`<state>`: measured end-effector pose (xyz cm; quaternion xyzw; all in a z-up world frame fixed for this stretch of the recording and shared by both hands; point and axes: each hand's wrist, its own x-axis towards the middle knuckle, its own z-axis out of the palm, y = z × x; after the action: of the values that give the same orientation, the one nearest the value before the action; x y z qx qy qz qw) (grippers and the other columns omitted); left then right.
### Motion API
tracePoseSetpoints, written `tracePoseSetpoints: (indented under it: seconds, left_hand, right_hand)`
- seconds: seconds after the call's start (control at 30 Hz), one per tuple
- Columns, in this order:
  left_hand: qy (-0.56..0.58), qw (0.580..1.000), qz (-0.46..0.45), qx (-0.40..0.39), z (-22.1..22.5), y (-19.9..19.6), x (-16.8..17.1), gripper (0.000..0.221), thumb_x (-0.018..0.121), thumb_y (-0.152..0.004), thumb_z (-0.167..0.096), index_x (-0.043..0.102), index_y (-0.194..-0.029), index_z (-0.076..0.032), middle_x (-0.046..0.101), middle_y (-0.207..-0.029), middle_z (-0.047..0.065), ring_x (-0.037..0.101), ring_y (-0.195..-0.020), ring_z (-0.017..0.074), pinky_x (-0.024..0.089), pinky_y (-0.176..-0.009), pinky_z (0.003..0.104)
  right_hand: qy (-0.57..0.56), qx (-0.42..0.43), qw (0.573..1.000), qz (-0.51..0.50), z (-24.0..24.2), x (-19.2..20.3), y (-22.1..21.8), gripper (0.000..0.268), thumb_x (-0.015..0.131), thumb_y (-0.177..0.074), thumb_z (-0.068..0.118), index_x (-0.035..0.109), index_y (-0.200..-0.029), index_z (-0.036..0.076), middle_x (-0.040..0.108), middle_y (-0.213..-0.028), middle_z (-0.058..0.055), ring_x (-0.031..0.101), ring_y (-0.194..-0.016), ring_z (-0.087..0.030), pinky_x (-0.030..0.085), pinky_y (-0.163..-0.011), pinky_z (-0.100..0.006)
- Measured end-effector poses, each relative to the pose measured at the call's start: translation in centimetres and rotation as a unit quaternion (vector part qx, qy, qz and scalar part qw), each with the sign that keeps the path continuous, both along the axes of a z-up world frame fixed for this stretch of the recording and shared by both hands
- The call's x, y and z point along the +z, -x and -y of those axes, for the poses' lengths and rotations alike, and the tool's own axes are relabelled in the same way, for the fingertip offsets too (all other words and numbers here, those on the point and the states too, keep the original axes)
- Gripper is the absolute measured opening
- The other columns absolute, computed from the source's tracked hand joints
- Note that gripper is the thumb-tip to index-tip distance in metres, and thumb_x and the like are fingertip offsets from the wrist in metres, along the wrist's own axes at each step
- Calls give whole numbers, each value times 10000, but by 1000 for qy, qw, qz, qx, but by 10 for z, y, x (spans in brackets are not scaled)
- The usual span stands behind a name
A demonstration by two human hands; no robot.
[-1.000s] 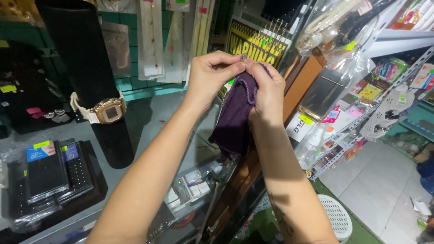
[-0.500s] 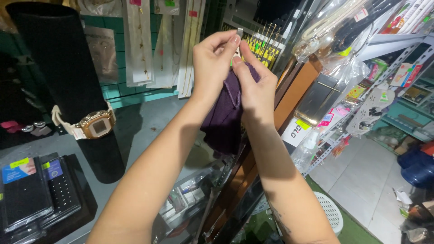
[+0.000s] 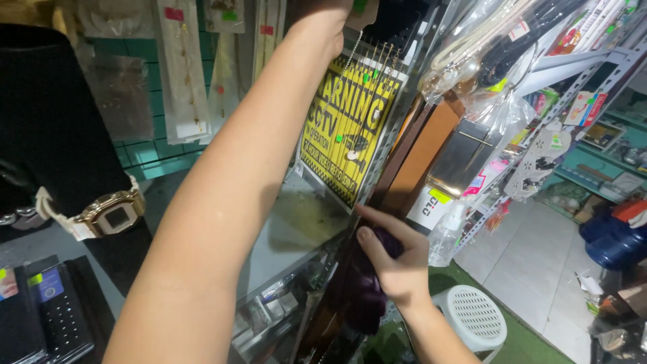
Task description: Cleaning and organizing jewelry items and watches on a display shelf using a cloth.
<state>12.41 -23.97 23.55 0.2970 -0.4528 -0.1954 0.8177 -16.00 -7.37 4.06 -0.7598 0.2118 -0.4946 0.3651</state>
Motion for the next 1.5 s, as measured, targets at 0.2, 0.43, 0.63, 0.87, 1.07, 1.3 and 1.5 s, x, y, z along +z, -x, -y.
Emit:
tracePoseSetpoints:
  seconds: [0.2,0.43,0.63,0.87,1.07,1.3,1.5]
  left_hand:
    - [-17,999,43,20,26,2,7,281,731,-852,-278,745,-895,-1,802,-843,109,766,-762,171,587,-751,337]
    - [61,980,81,173,46,-4,5,279,749,-834,-291,756,-1014,-78,803,-902,71,777,-826,192,597,-747,359]
    - [36,974,101,202,49,-6,15,298,771,-839,-285,738,-998,-35,786,-882,128,782,-818,218,616,-720,376]
    - [17,987,126,98,50,-2,22,353,811,-800,-287,710,-996,-11,791,-889,128,799,-803,227,647,-738,383]
    - [-43,988,126,76,54,0,25,338,776,-841,-309,699,-999,-21,800,-911,126,812,-808,202,621,-766,369]
    - [31,993,62,94,63,7,21,291,827,-793,-180,694,-971,9,786,-900,146,812,-801,239,625,-732,401]
    - [-23,981,48,187,64,10,18,401,845,-779,-280,667,-982,16,755,-904,148,799,-774,236,620,-688,384]
  right_hand:
    - [-58,-16,995,-85,13,-33,20,305,742,-864,120,807,-1150,37,725,-765,-45,577,-671,-68,484,-621,-224]
    - [-52,10,996,-70,18,-51,29,262,755,-874,110,805,-1113,13,809,-922,-59,654,-784,-74,535,-737,-226]
    - [-81,60,993,-54,22,-61,36,234,751,-869,79,791,-1081,-9,831,-1030,-65,702,-910,-87,554,-837,-245]
    - [-72,51,992,-88,21,-61,40,230,770,-850,53,803,-1072,2,833,-984,-57,690,-847,-79,551,-789,-238]
    - [-89,59,988,-108,23,-61,43,260,778,-833,43,818,-1089,17,822,-936,-41,631,-739,-47,514,-678,-213]
    - [-87,73,987,-111,25,-62,42,267,779,-835,40,806,-1099,14,813,-928,-27,632,-742,-42,517,-682,-211]
    - [-76,94,986,-114,22,-53,41,258,760,-851,34,803,-1105,16,776,-883,-24,644,-763,-47,532,-710,-212]
